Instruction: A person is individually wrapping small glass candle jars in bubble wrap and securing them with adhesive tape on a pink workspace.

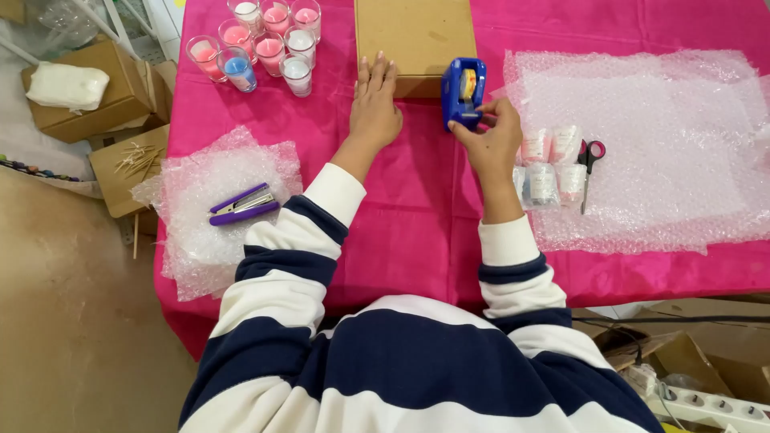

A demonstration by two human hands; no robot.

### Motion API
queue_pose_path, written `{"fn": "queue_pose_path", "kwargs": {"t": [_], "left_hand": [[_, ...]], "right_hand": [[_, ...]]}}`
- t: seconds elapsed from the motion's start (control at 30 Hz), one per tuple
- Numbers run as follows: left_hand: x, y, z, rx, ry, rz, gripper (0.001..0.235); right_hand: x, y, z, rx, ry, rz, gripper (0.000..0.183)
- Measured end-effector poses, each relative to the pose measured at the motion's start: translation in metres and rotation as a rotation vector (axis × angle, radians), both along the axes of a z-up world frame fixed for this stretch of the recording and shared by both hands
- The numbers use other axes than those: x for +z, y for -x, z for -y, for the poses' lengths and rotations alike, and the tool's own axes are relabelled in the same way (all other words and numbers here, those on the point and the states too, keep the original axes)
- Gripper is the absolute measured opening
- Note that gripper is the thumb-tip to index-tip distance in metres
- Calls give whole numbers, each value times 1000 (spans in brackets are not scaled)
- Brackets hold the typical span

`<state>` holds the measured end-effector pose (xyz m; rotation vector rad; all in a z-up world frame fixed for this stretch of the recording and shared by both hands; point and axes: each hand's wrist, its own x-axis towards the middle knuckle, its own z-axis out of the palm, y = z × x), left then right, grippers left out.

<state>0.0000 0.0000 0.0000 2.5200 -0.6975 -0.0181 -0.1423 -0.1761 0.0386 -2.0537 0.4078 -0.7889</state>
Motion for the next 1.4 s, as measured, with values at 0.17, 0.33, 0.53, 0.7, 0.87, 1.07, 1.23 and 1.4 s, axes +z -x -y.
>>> {"fn": "queue_pose_path", "kwargs": {"t": [0.17,0.33,0.53,0.7,0.87,1.07,1.23,1.4], "left_hand": [[-2,3,1,-1,-3,32,83],[21,9,-3,1,-76,-31,86],[57,20,-23,13,-135,12,84],[94,51,-74,23,540,137,62],[148,117,-180,-183,919,175,29],[146,155,-279,-102,558,-4,29],[61,148,-316,121,11,-174,52],[8,136,-319,317,-171,-68,63]], "right_hand": [[-25,23,-1,-17,114,-86,47],[-49,25,2,3,230,-150,50],[-42,30,-1,27,280,-186,63],[-13,39,-35,175,390,-23,66],[13,43,-110,410,418,112,52],[21,37,-188,881,485,32,36],[-15,20,-229,1024,481,-166,22],[-58,9,-251,989,390,-159,36]]}}
